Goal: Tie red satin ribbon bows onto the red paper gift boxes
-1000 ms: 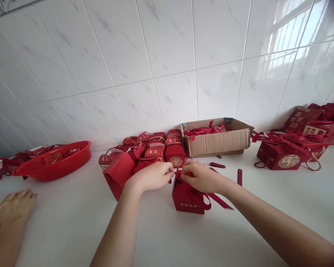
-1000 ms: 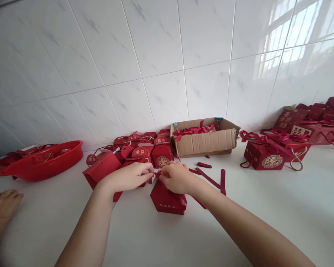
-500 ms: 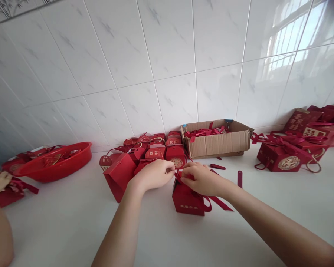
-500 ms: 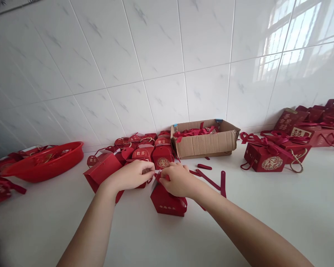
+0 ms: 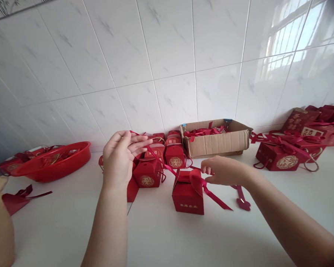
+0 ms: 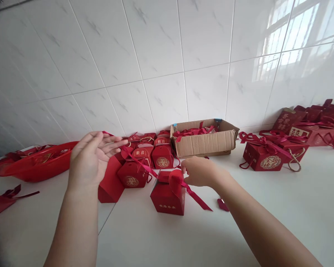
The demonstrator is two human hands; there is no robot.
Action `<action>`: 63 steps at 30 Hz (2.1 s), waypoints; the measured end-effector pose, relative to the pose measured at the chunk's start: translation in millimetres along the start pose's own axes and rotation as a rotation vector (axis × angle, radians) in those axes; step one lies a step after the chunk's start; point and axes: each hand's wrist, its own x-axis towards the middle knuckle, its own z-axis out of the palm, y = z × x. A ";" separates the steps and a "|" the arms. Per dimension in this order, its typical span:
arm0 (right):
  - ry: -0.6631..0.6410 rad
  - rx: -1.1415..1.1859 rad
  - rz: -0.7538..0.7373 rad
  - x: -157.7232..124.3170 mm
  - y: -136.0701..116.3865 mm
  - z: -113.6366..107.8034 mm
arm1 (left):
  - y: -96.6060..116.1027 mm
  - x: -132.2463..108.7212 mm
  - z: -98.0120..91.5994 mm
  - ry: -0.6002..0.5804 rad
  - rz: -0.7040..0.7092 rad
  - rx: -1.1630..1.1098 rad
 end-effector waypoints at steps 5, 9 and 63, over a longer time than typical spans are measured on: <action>-0.071 -0.020 -0.051 4.2 -0.5 4.5 | -2.4 -1.6 -2.9 0.031 0.125 0.237; -0.069 0.043 -0.090 8.0 0.8 7.1 | -10.6 -4.2 -2.5 -0.331 -0.036 0.694; 0.028 0.645 -0.196 -10.7 27.8 -32.2 | -21.7 -2.1 3.9 -0.401 0.192 0.956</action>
